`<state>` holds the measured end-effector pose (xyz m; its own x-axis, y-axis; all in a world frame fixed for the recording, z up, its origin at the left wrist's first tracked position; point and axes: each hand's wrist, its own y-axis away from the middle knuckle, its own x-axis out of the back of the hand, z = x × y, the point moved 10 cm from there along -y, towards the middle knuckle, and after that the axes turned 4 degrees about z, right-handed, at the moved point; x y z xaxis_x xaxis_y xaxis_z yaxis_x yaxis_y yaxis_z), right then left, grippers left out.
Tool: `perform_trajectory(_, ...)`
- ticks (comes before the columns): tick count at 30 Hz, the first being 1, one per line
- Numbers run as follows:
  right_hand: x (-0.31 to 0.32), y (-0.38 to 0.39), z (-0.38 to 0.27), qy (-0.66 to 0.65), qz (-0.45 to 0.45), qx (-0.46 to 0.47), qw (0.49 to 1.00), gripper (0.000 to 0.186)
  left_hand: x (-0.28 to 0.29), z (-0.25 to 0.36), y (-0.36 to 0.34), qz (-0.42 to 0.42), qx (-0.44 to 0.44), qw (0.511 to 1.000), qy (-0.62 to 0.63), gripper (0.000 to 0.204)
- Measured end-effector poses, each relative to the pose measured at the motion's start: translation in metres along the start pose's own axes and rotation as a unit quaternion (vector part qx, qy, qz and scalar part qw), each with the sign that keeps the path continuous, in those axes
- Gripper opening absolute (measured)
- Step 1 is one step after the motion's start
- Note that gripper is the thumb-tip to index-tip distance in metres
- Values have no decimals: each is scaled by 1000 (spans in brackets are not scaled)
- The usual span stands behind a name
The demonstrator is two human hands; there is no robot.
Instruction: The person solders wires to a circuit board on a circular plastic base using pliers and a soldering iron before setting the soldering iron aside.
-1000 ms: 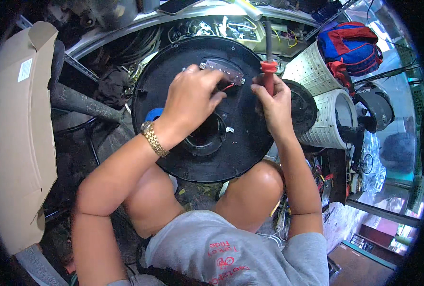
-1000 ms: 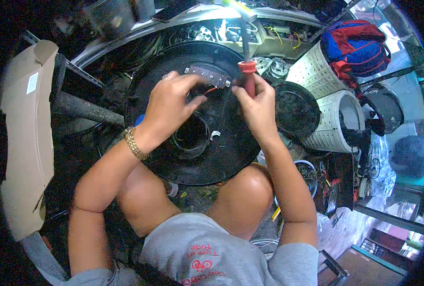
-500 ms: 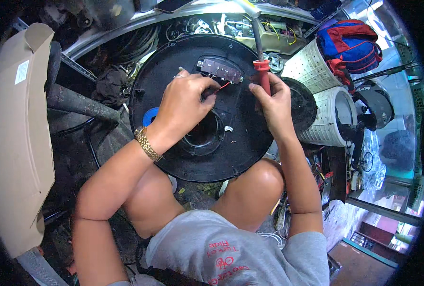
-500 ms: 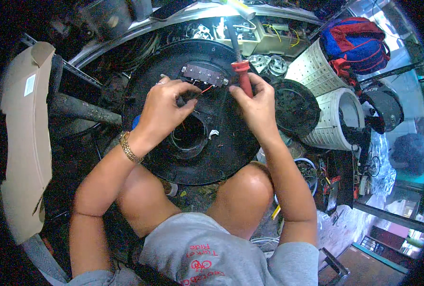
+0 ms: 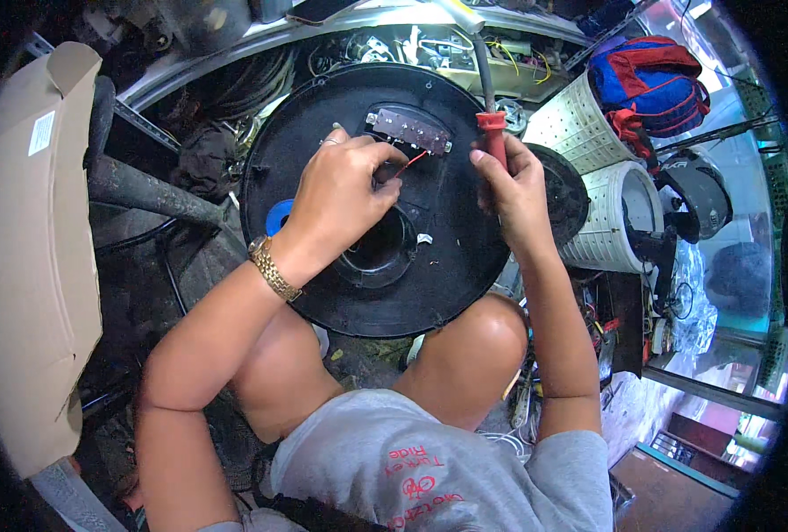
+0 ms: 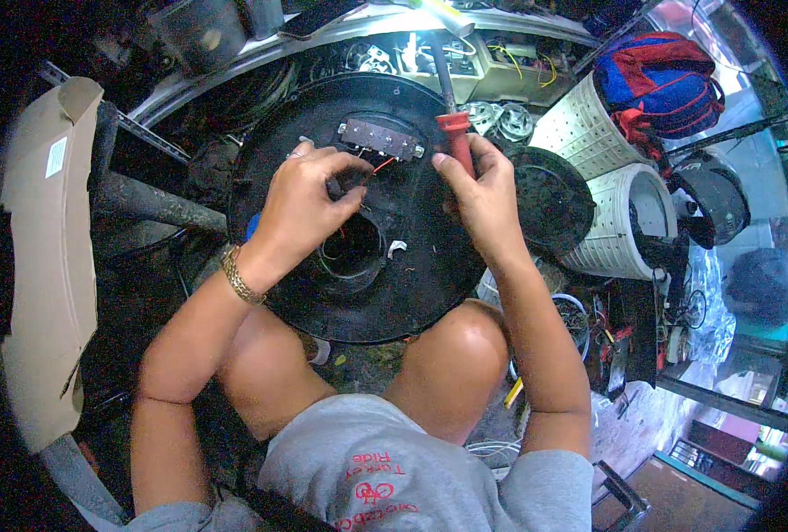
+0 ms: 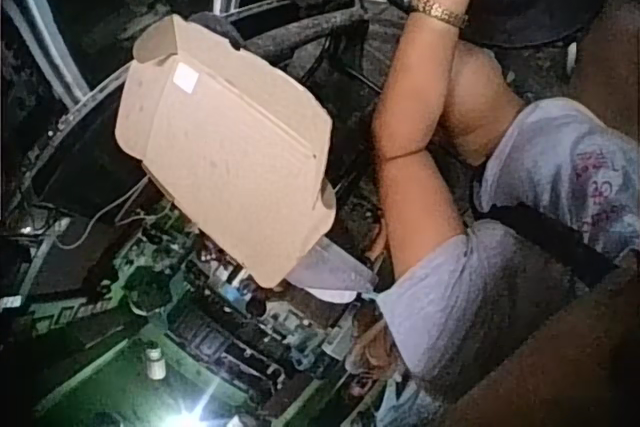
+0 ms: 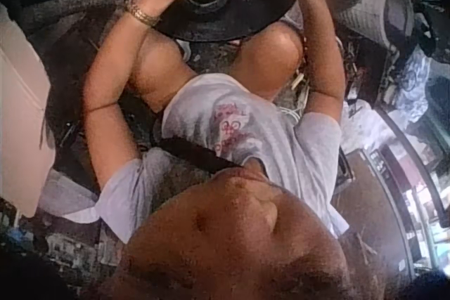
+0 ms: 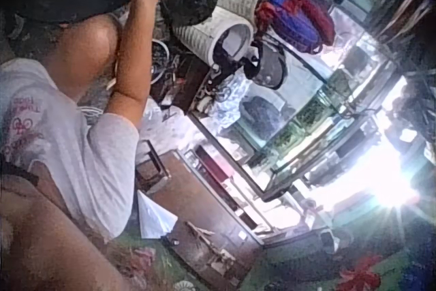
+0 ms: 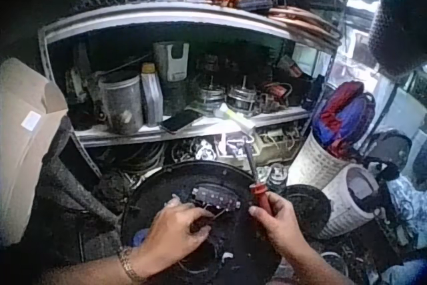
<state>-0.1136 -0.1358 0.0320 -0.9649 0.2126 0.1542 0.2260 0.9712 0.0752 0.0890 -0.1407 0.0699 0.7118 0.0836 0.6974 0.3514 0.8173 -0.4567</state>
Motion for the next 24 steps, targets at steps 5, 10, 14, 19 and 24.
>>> perform_trajectory(5,-3,5,-11,37,-8,30,999,28,9,7,-1,18,0,998,-53,25)
perform_trajectory(10,-2,7,2,-73,-28,-64,995,27,7,22,-11,58,-21,996,-60,26)
perform_trajectory(14,-15,17,36,-223,-22,-182,957,23,8,19,-6,55,-24,992,-108,23)
perform_trajectory(19,-37,42,60,-265,26,-257,929,23,-2,2,-3,7,13,995,-96,18)
perform_trajectory(24,-47,42,67,-233,64,-247,939,22,-1,3,-5,18,3,996,-82,18)
